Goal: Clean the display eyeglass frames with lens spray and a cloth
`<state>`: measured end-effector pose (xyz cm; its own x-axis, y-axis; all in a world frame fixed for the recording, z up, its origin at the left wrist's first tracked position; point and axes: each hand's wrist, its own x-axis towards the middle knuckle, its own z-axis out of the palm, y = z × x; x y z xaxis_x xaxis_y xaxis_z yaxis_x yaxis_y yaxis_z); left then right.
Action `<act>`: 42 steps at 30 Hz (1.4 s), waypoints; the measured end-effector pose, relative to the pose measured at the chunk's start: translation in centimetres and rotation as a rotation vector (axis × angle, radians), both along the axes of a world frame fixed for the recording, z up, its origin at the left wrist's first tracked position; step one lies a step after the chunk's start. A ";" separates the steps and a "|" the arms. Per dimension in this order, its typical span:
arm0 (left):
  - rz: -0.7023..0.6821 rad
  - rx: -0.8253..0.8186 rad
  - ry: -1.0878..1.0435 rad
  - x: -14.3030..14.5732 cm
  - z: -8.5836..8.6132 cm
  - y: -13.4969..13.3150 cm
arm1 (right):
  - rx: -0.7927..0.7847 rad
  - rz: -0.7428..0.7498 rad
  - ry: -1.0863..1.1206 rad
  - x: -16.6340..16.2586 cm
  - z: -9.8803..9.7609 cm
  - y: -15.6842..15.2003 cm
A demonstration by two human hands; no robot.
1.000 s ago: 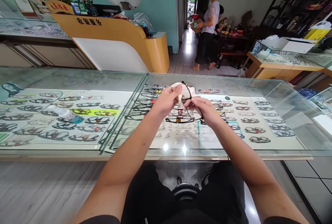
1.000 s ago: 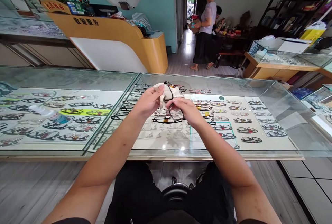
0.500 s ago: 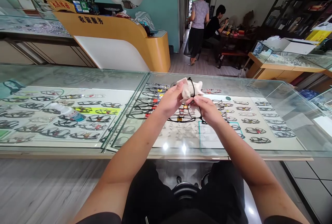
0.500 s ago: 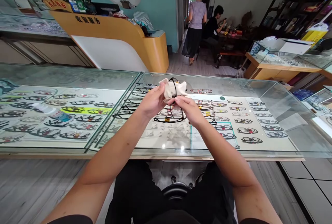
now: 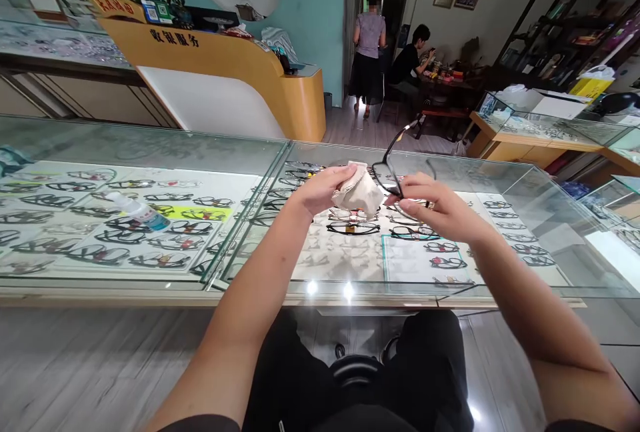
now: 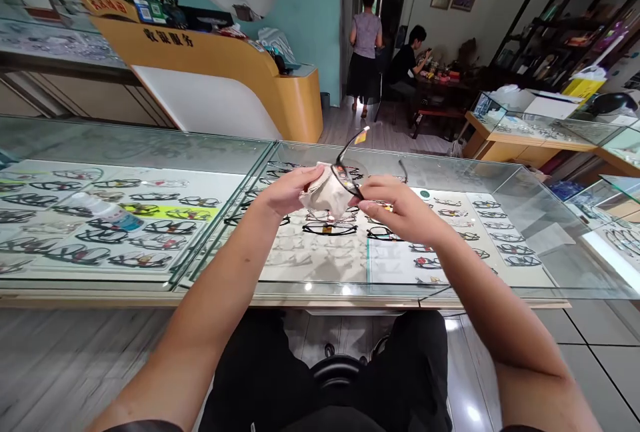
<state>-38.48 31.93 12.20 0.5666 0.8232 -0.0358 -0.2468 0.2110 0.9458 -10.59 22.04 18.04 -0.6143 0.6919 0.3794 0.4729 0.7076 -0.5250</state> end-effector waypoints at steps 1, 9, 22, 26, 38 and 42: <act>-0.039 0.005 0.019 0.0 0.0 -0.1 | 0.105 -0.007 -0.133 0.0 0.5 -0.3; -0.265 0.154 0.178 -0.1 0.7 -1.2 | 0.663 -0.030 -0.879 -1.4 2.4 -2.3; -0.368 0.202 0.127 2.3 0.9 -2.5 | 0.648 -0.064 -0.721 -1.9 1.4 0.5; -0.179 0.188 0.005 2.7 0.1 -2.0 | 0.651 -0.358 -0.364 -2.0 -1.0 1.3; 0.016 0.154 -0.032 3.5 -1.9 -1.2 | -0.432 -0.308 0.886 -5.5 -6.8 7.7; -0.025 0.163 0.027 3.5 -2.7 -1.0 | -0.568 -0.295 0.964 -5.1 -7.5 7.6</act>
<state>-34.94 30.96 9.48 0.5873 0.8053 0.0812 -0.2174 0.0602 0.9742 -15.70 29.61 10.49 -0.0252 0.9814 0.1905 -0.1898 0.1824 -0.9647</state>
